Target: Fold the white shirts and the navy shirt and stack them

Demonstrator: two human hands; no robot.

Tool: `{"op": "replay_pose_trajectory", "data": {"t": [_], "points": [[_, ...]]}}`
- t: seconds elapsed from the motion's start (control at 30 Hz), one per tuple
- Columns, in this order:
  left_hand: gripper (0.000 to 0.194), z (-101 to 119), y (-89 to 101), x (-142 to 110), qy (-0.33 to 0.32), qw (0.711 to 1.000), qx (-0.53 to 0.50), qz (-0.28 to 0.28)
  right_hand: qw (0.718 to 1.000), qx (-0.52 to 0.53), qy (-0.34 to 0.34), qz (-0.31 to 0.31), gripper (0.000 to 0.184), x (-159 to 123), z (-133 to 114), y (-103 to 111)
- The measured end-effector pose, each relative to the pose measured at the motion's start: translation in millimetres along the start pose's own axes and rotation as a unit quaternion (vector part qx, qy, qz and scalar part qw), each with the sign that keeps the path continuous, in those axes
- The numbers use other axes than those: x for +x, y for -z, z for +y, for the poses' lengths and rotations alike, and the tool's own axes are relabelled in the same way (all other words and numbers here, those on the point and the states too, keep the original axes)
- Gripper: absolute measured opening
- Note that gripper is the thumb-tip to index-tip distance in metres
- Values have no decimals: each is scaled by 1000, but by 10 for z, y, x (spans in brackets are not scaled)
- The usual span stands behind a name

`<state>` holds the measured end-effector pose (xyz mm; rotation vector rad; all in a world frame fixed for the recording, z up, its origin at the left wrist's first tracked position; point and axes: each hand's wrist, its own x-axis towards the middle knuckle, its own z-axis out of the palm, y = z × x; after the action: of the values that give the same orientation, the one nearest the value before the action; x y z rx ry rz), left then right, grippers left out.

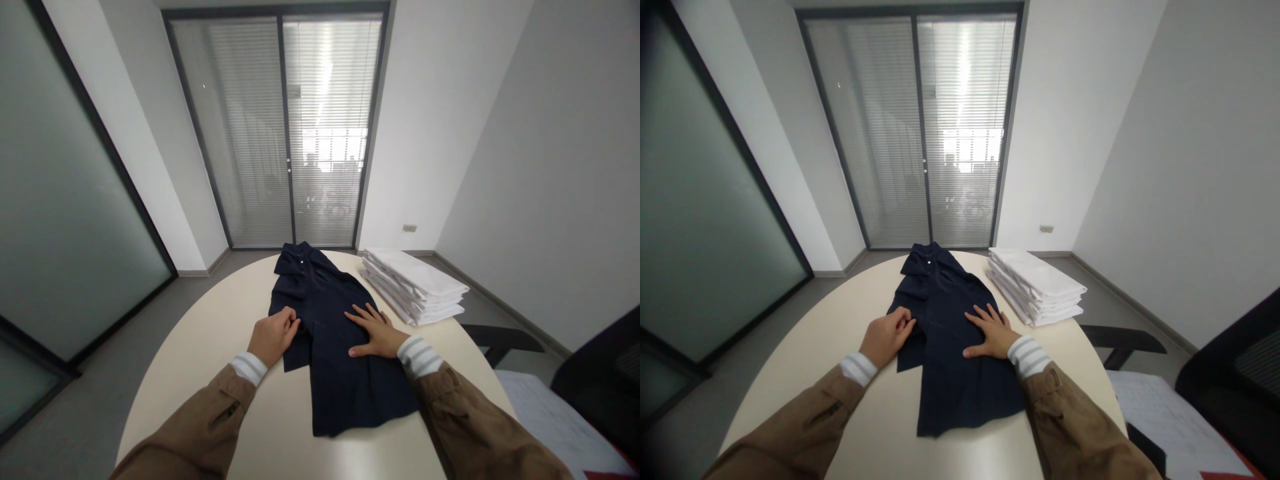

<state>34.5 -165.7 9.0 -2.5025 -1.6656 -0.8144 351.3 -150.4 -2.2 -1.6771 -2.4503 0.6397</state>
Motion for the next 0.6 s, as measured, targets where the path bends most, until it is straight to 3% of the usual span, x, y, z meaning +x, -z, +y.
{"op": "replay_pose_trajectory", "data": {"t": [0.23,0.47,0.6], "points": [[14,69,58,-69,-173,976,-34,-131,1000,3,7,-1,109,-11,96,38],[16,12,111,-54,-185,970,-35,-155,1000,10,5,15,108,-21,153,72],[14,3,193,-81,-219,955,-30,-198,999,9,8,30,105,-20,240,67]]}}
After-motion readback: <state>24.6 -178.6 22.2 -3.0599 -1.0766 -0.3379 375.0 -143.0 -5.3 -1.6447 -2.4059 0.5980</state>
